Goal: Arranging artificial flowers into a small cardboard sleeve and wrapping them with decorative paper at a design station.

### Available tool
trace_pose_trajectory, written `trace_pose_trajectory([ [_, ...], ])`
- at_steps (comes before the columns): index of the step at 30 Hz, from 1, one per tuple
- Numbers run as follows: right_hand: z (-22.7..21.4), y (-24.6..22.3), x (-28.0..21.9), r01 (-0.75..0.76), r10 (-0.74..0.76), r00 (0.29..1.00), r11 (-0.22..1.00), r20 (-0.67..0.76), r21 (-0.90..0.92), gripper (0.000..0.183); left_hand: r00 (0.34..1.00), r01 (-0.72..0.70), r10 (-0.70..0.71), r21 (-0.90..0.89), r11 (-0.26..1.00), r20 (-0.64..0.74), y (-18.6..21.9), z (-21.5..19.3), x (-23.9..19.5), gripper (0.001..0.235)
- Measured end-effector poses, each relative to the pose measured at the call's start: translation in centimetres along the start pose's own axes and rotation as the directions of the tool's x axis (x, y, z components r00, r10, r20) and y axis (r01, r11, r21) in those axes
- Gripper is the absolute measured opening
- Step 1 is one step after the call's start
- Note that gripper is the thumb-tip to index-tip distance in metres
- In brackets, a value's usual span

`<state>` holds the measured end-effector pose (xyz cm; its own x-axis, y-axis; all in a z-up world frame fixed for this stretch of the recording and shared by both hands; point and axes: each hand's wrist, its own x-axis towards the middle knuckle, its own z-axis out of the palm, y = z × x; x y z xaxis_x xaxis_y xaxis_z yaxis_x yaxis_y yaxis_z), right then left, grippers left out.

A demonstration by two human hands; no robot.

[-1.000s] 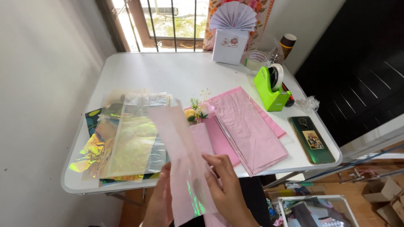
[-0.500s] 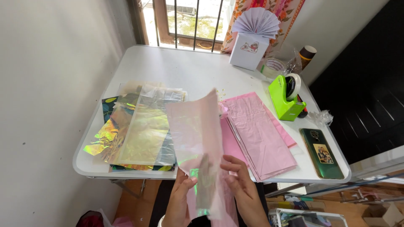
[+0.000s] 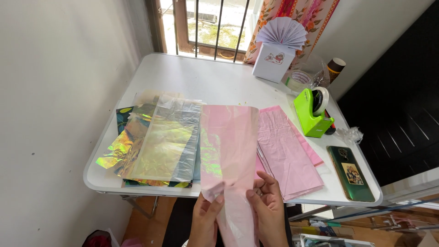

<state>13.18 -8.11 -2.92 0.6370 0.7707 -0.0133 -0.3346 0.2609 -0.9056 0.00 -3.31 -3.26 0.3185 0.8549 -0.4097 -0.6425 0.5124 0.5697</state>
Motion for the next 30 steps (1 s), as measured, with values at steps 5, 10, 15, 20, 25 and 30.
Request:
trace_pose_trajectory([
  [5, 0.2, -0.2, 0.0, -0.004, 0.002, 0.999, 0.999, -0.038, -0.055, 0.048, 0.965, -0.177, 0.156, 0.081, 0.981, 0.212, -1.7, -2.0, 1.6, 0.048],
  [10, 0.2, -0.8, 0.0, 0.135, -0.113, 0.983, 0.979, 0.147, -0.153, 0.07, 0.909, -0.384, 0.31, 0.267, 0.884, 0.278, -1.8, -1.3, 1.0, 0.056],
  [15, 0.6, -1.8, 2.0, -0.097, 0.006, 0.957, 0.95, -0.291, -0.298, 0.043, 0.863, -0.427, 0.306, 0.256, 0.867, 0.402, -1.1, -0.3, -0.1, 0.063],
  [20, -3.1, -1.6, 3.8, -0.004, 0.002, 1.0, 0.998, -0.024, -0.06, 0.019, 0.868, -0.469, 0.358, 0.333, 0.818, 0.343, -1.1, -1.8, 1.0, 0.038],
  [25, -3.9, -3.1, 2.8, -0.23, 0.248, 0.965, 0.956, 0.083, -0.183, 0.062, 0.837, -0.542, 0.451, 0.363, 0.758, 0.309, -0.9, -2.2, 1.5, 0.028],
  [30, -3.9, -1.2, 2.8, -0.003, 0.045, 0.992, 0.944, 0.122, -0.33, 0.015, 0.821, -0.561, 0.485, 0.27, 0.782, 0.301, -0.2, -0.8, 1.2, 0.061],
])
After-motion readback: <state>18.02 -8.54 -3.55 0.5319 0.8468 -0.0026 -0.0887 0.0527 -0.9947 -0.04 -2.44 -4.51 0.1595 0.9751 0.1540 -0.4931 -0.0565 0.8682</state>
